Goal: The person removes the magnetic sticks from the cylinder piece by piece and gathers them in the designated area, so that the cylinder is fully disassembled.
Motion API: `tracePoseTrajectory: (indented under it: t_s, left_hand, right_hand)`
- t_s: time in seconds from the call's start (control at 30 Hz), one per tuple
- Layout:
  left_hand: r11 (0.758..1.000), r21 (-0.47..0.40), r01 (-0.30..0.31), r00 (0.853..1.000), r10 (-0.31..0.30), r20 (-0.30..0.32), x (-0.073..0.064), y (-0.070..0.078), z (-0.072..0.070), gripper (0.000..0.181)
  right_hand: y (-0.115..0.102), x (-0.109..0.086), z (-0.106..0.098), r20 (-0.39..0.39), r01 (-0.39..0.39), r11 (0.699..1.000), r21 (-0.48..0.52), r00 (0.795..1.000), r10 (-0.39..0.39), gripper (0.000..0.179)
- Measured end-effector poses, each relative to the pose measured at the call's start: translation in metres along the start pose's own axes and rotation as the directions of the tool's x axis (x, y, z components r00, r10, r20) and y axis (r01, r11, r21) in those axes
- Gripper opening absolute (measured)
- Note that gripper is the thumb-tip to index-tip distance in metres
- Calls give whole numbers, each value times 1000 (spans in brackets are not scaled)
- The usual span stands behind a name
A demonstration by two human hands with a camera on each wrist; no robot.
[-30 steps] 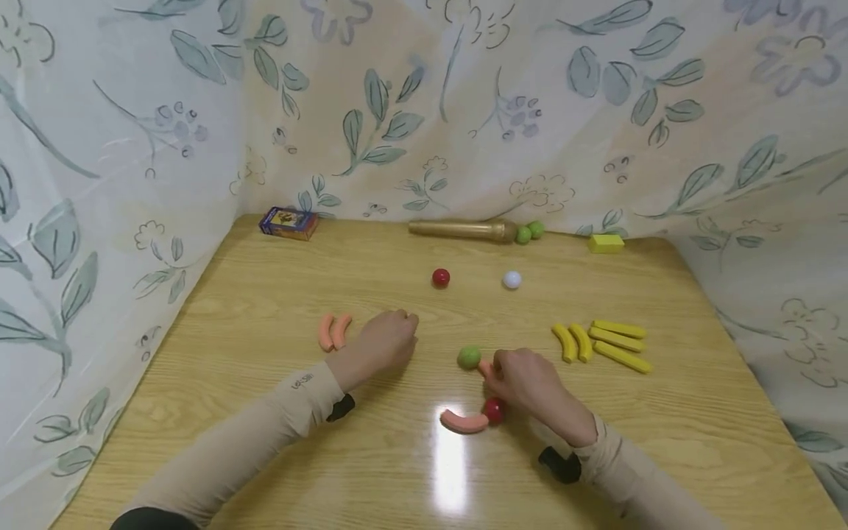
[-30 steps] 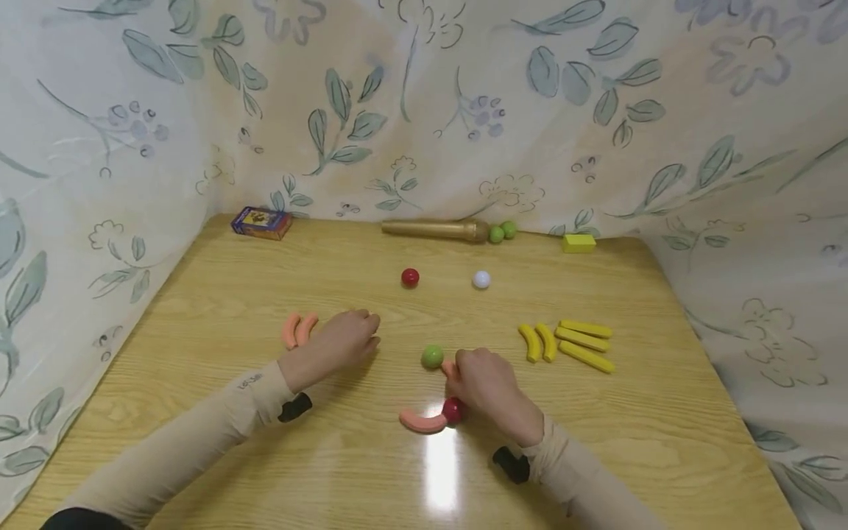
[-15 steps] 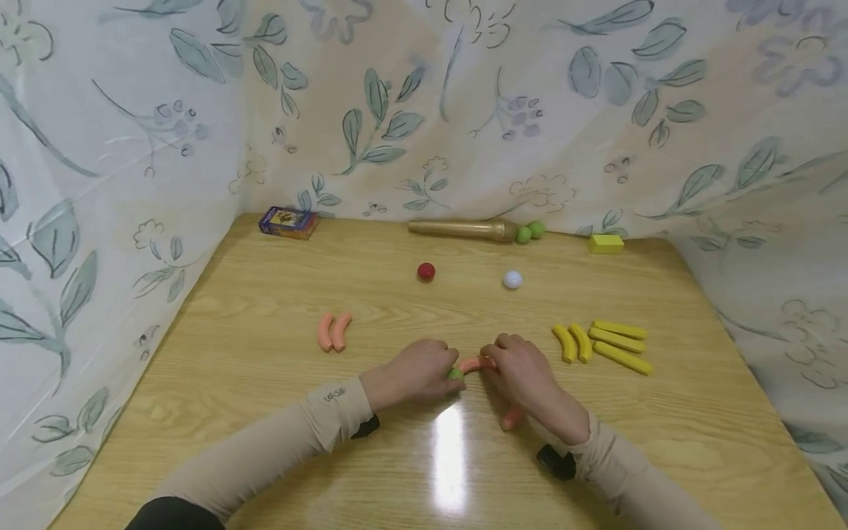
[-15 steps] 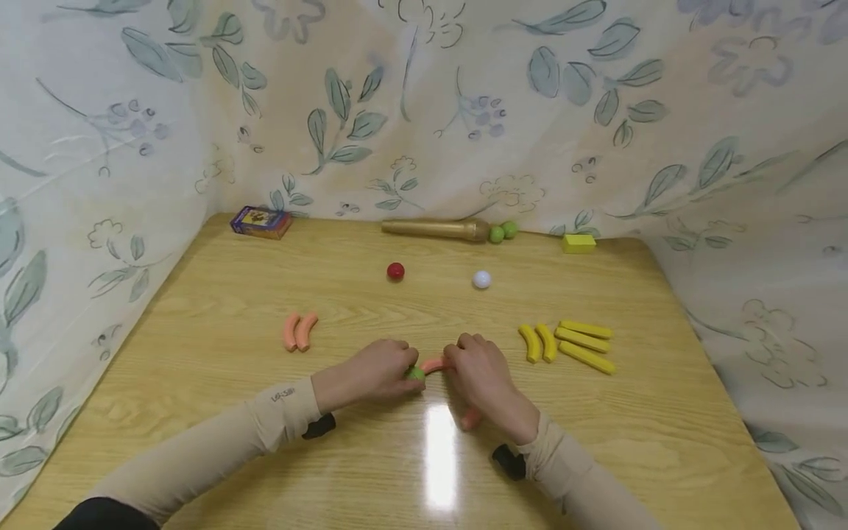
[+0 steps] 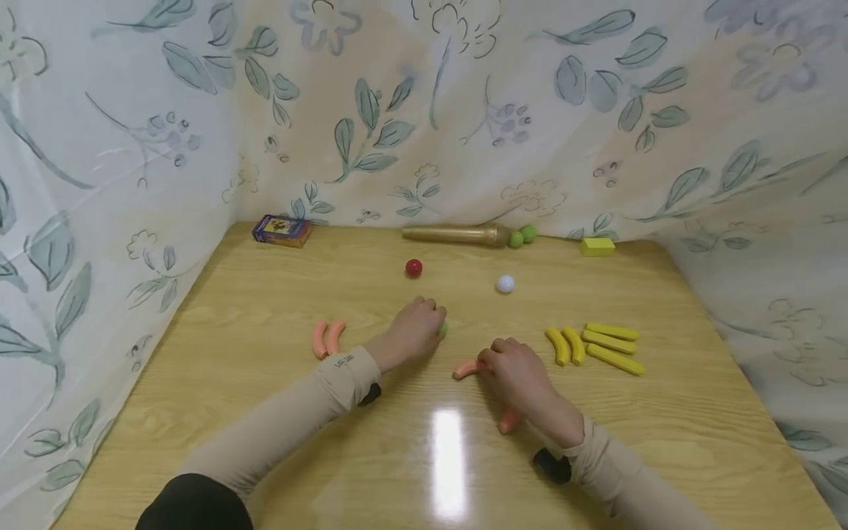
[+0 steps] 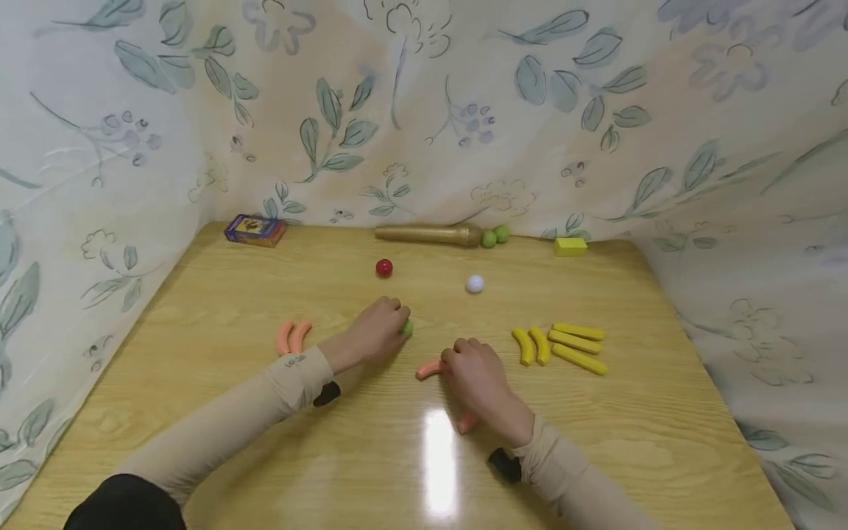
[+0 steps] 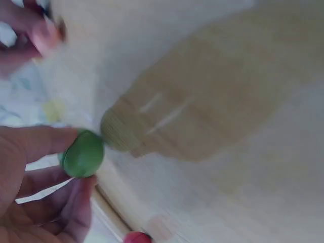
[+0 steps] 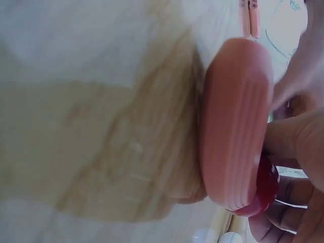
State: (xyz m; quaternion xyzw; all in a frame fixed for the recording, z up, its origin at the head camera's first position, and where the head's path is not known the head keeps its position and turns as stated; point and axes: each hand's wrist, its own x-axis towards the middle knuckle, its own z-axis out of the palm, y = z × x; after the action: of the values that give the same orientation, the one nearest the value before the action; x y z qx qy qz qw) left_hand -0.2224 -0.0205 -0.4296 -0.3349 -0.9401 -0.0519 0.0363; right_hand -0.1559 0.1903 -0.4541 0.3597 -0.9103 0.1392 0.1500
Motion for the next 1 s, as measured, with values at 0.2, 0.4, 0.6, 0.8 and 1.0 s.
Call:
tracePoseTrajectory:
  t_s: [0.2, 0.4, 0.6, 0.8, 1.0]
  left_hand:
    - [989, 69, 129, 992, -130, 3, 25, -17, 8, 15]
    - [991, 22, 128, 991, -128, -26, 19, -20, 2, 23]
    - [997, -60, 41, 999, -40, 15, -12, -3, -10, 18]
    - [982, -181, 55, 990, -30, 136, -29, 24, -7, 32]
    - [976, -208, 64, 983, -26, 182, -25, 40, 4, 31]
  right_hand:
    - [-19, 4, 11, -7, -129, 983, -129, 992, 129, 23]
    - [-20, 2, -5, 54, -317, 935, -157, 943, 329, 35]
    - [-17, 5, -18, 129, -374, 918, -135, 912, 390, 30]
    - [-14, 10, -9, 17, -252, 959, -131, 967, 256, 33]
    - [-17, 9, -5, 4, -253, 956, -150, 967, 256, 30]
